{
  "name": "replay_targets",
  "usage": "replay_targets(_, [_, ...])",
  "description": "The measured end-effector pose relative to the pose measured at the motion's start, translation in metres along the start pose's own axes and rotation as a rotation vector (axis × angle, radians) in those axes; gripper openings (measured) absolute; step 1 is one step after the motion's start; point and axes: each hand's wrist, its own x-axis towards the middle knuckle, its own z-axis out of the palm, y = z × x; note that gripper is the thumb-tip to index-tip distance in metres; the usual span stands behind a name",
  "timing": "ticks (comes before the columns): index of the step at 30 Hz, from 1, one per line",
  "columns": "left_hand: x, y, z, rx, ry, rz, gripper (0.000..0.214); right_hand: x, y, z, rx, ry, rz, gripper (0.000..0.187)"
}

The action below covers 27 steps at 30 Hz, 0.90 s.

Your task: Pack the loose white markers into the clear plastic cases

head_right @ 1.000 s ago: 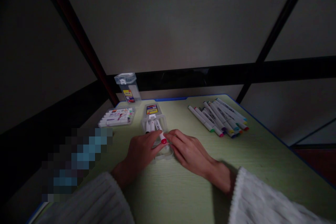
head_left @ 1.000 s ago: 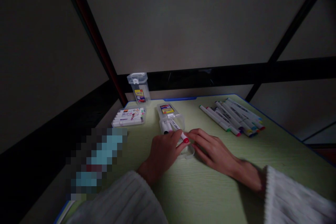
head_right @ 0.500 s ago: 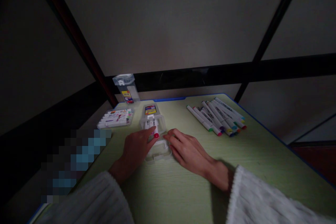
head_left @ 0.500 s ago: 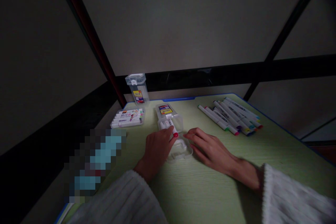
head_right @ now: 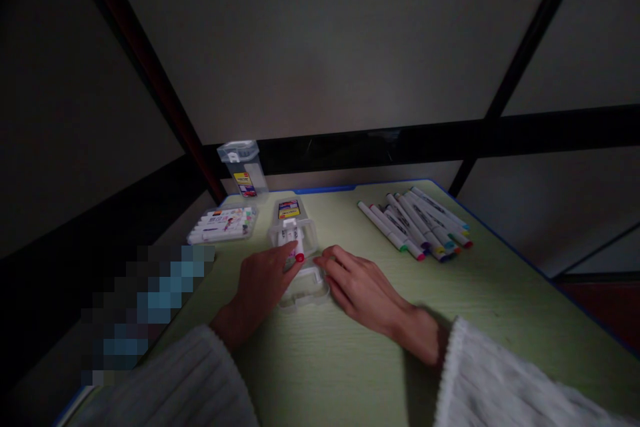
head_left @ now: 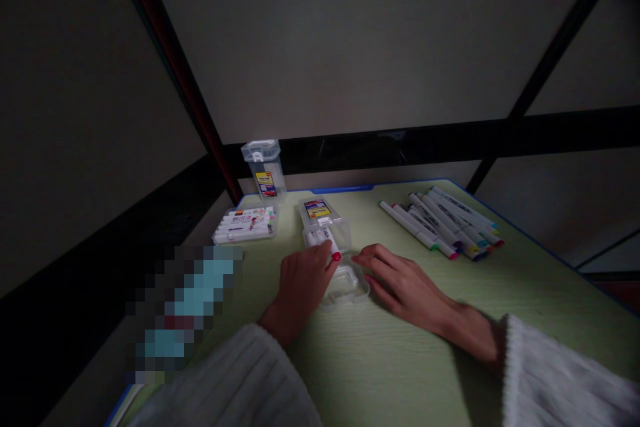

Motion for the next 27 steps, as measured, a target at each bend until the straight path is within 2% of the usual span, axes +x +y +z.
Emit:
replay_targets(9, [0.0013,0.0013,0.0001,-0.015,-0.013,-0.036,0.022,-0.0003,0.0,0.0005,-0.006,-0.007,0.01,0.026])
replay_targets(14, [0.0006,-0.001,0.0028,-0.038,0.027,-0.01,0.021,-0.0005,0.0001,0.0007,-0.011,-0.007,0.008,0.025])
replay_targets(21, [-0.0004,-0.0055,0.004,-0.145,0.183,0.226,0.038,-0.0003,0.0,0.0003,0.011,-0.006,0.005,0.025])
replay_targets(24, [0.0002,-0.0059,0.0019,-0.164,0.282,0.291,0.042,-0.0009,0.0005,0.0002,0.02,-0.007,0.001,0.025])
replay_targets(27, [0.0011,-0.0058,0.0022,-0.198,0.319,0.345,0.043,-0.0009,0.001,0.0002,0.018,-0.006,0.005,0.025])
